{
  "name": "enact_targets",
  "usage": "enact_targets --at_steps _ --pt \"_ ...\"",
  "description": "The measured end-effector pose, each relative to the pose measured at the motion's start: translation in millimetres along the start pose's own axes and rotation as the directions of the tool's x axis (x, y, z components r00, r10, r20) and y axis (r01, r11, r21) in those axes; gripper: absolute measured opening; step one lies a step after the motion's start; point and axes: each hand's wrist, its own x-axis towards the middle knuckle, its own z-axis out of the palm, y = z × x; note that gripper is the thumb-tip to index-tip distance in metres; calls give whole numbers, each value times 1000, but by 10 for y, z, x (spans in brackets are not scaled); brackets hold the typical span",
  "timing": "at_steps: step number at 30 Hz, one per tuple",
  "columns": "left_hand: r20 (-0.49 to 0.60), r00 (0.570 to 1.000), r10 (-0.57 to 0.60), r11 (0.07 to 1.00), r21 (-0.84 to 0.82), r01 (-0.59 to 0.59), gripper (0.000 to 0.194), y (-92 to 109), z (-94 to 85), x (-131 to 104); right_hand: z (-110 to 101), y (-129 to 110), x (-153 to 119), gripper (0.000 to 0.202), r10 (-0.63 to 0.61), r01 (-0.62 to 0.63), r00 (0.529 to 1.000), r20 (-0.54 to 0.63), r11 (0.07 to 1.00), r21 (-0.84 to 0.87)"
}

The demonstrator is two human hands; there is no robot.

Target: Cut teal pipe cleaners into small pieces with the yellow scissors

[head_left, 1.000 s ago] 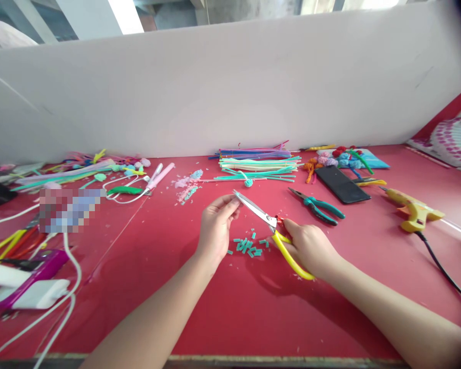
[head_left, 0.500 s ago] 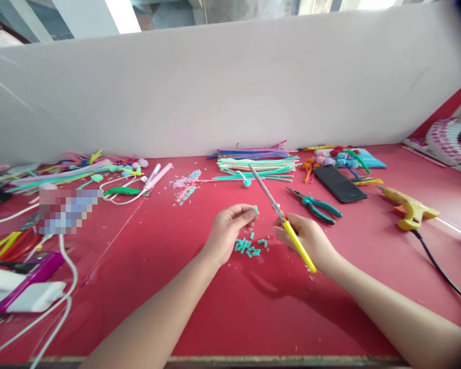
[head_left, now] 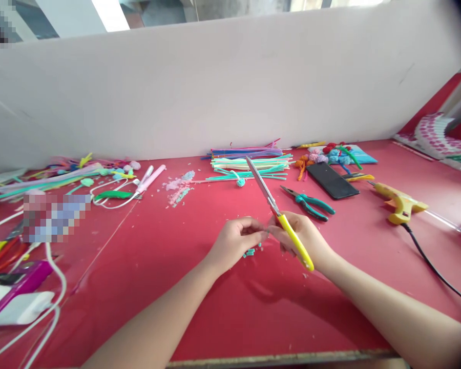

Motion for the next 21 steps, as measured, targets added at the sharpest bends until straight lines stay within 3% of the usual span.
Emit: enact_targets --at_steps 4,7,12,15,21 --pt "-21 1000 18 999 50 -17 18 -36 1 -4 1 25 9 23 -34 35 999 6 993 -109" --pt "-133 991 24 999 -22 -27 16 -44 -39 23 -25 45 35 28 -100 89 995 -25 956 -279" --pt "-404 915 17 963 -239 -123 17 -53 -181 94 -59 61 45 34 -187 134 982 -26 788 -601" --pt "-469 883 27 916 -343 -209 16 -54 -244 117 -43 70 21 34 -211 128 977 -22 669 -732" --pt "-550 835 36 879 -380 -288 16 -22 -277 113 -14 110 14 37 -249 134 968 1 516 -846"
